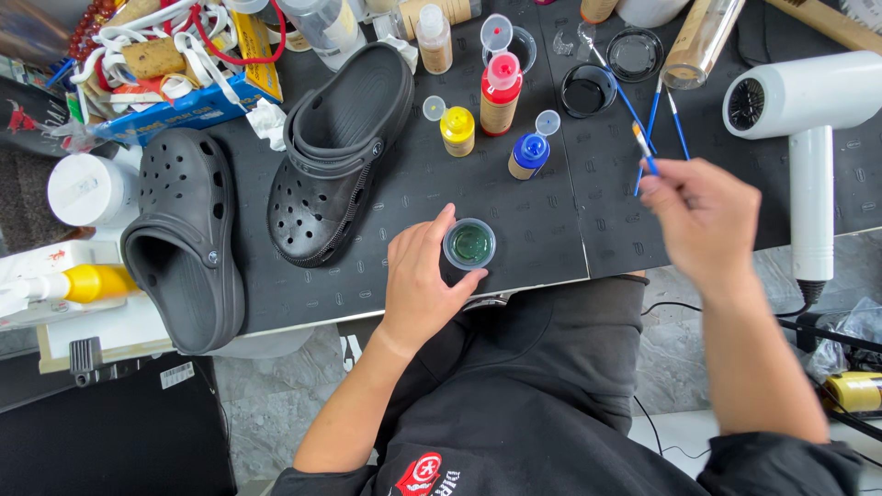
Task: The person mixes green paint in a small plastic cup using a brush, adds blue paint from a bottle into the cup, and stirs the mixture before wiping the brush with a cloth.
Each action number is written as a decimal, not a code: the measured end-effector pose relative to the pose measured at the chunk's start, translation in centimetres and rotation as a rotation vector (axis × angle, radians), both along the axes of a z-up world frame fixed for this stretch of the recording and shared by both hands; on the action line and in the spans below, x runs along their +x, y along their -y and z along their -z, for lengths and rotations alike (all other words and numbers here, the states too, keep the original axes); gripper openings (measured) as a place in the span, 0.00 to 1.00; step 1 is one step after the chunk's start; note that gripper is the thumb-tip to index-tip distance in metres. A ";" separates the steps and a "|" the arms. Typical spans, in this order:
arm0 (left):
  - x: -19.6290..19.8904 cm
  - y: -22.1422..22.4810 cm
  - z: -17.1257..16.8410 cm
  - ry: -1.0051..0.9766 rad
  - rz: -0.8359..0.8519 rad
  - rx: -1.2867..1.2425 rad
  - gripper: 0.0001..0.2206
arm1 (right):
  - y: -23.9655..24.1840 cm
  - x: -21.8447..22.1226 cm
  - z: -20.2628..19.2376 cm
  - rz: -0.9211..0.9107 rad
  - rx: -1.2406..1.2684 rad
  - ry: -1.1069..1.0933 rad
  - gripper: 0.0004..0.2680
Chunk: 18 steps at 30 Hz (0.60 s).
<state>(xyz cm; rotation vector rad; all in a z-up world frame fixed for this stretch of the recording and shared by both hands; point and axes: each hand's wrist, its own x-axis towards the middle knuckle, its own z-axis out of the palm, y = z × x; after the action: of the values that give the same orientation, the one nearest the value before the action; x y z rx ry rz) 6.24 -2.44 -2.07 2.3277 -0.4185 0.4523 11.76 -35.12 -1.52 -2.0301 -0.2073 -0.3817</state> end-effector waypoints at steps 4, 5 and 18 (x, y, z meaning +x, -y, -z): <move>0.5 0.1 0.4 0.016 -0.026 0.018 0.38 | 1.2 2.4 -5.0 -0.017 -0.444 0.280 0.04; 0.5 0.1 0.5 0.017 -0.030 0.021 0.38 | 1.0 3.4 -5.9 -0.020 -0.524 0.349 0.05; 0.3 0.0 0.5 0.033 -0.021 0.039 0.36 | -3.3 17.8 -6.7 -0.203 -1.104 0.662 0.07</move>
<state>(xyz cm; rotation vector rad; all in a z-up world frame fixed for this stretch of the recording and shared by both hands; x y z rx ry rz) 6.58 -2.41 -2.60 2.3668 -0.4224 0.4980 29.53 -31.84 5.21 -2.8177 -1.2452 -0.9460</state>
